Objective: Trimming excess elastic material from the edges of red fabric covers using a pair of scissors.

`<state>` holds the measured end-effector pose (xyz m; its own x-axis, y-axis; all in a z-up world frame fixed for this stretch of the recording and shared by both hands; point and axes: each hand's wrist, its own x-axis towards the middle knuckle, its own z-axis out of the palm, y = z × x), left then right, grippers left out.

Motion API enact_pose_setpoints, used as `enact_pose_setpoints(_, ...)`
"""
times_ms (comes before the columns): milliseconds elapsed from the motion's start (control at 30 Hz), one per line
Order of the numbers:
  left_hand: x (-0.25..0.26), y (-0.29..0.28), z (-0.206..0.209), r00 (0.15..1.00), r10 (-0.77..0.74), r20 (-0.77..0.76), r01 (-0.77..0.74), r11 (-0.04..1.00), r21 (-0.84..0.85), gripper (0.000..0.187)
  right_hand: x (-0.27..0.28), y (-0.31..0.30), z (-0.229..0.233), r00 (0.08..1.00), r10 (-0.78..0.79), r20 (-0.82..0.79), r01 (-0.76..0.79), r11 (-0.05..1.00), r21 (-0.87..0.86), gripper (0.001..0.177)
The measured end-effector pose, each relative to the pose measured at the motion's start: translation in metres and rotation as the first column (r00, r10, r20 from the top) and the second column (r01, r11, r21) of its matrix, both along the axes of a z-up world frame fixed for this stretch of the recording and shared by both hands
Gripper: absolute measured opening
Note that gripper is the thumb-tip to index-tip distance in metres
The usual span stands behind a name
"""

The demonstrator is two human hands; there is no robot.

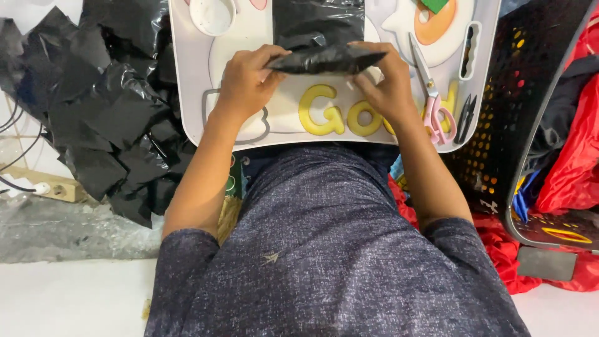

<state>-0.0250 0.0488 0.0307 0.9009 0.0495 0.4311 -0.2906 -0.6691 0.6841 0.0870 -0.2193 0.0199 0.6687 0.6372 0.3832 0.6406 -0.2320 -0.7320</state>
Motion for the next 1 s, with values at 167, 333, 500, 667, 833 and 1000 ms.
enact_pose_setpoints(167, 0.016, -0.005, -0.01, 0.981, 0.179, -0.068, -0.185, 0.979, -0.088, 0.021, 0.022, 0.019, -0.015, 0.991, -0.045, -0.122, 0.059, 0.992, 0.115, 0.033)
enact_pose_setpoints(333, 0.035, -0.005, -0.029, 0.942, 0.335, -0.024, -0.335, 0.942, -0.018, 0.038, 0.033, 0.026, -0.023, 0.983, -0.104, -0.151, 0.118, 0.989, 0.085, 0.023)
enact_pose_setpoints(500, 0.05, -0.009, -0.04, 0.867, 0.493, -0.064, -0.488, 0.869, 0.088, 0.039, 0.035, 0.027, -0.038, 0.973, -0.194, -0.129, 0.207, 0.973, 0.101, 0.026)
enact_pose_setpoints(667, 0.055, -0.012, -0.043, 0.835, 0.543, -0.087, -0.534, 0.838, 0.112, 0.04, 0.035, 0.025, -0.042, 0.97, -0.23, -0.077, 0.234, 0.971, 0.041, 0.022)
enact_pose_setpoints(833, 0.05, -0.015, -0.033, 0.854, 0.508, -0.113, -0.506, 0.861, 0.045, 0.035, 0.027, 0.025, -0.033, 0.97, -0.226, -0.093, 0.228, 0.974, 0.01, 0.015)
enact_pose_setpoints(1000, 0.051, -0.018, -0.024, 0.832, 0.538, -0.138, -0.534, 0.843, 0.069, 0.034, 0.026, 0.027, -0.041, 0.966, -0.253, -0.048, 0.255, 0.965, 0.06, 0.02)
